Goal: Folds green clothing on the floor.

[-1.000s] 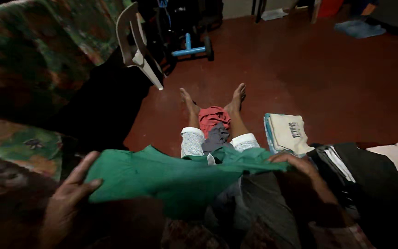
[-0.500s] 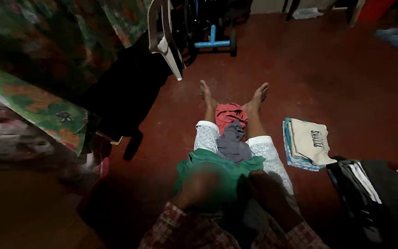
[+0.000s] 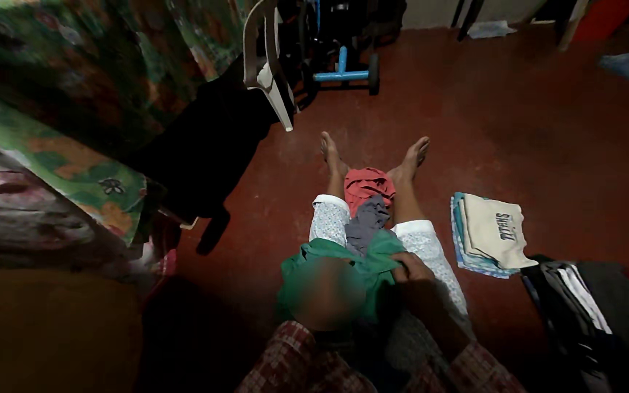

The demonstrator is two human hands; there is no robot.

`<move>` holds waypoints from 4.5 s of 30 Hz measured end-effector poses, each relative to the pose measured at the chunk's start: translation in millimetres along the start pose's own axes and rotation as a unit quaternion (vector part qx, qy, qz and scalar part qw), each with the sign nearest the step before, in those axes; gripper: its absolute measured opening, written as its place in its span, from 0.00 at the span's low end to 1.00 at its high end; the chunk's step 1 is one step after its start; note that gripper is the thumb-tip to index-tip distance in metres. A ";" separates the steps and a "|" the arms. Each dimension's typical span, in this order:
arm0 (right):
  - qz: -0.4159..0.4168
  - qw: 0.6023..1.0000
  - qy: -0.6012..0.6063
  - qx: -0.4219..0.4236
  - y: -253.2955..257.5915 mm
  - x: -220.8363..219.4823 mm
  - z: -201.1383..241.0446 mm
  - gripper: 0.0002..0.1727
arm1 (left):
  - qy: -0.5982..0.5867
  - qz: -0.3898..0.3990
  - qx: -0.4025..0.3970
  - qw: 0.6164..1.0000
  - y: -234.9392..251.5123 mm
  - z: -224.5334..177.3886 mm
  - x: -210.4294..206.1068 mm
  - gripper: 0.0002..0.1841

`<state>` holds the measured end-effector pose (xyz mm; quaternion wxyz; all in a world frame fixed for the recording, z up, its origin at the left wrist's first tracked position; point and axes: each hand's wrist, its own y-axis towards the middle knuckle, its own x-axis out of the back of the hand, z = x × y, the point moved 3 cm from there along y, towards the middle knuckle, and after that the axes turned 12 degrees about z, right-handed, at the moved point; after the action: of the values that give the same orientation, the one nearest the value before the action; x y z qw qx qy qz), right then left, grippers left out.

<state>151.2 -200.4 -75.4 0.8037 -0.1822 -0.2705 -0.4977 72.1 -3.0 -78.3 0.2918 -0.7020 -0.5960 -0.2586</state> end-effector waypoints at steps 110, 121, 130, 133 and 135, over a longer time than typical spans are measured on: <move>0.257 0.965 -0.058 -0.004 31.2 94.7 -86.3 0.15 | -0.242 0.068 0.236 0.939 24.8 121.6 62.0 0.12; 0.225 0.966 -0.096 0.085 15.2 75.2 -101.3 0.14 | -0.243 0.063 0.243 0.937 15.7 119.2 71.2 0.08; 0.043 0.994 0.083 0.060 22.4 105.0 -65.2 0.11 | -0.008 0.025 0.116 0.993 19.7 66.4 144.6 0.14; -0.008 0.989 0.127 0.075 27.8 123.8 -38.2 0.10 | -0.008 0.004 0.086 0.996 21.0 35.6 170.5 0.15; -0.032 0.983 0.156 0.096 30.8 133.4 -25.8 0.09 | -0.030 0.014 0.075 0.997 21.0 20.9 181.2 0.14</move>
<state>233.2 -295.0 -14.2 0.8333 -0.0160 -0.1939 -0.5174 121.3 133.8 33.8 0.3287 -0.6939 -0.6125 -0.1881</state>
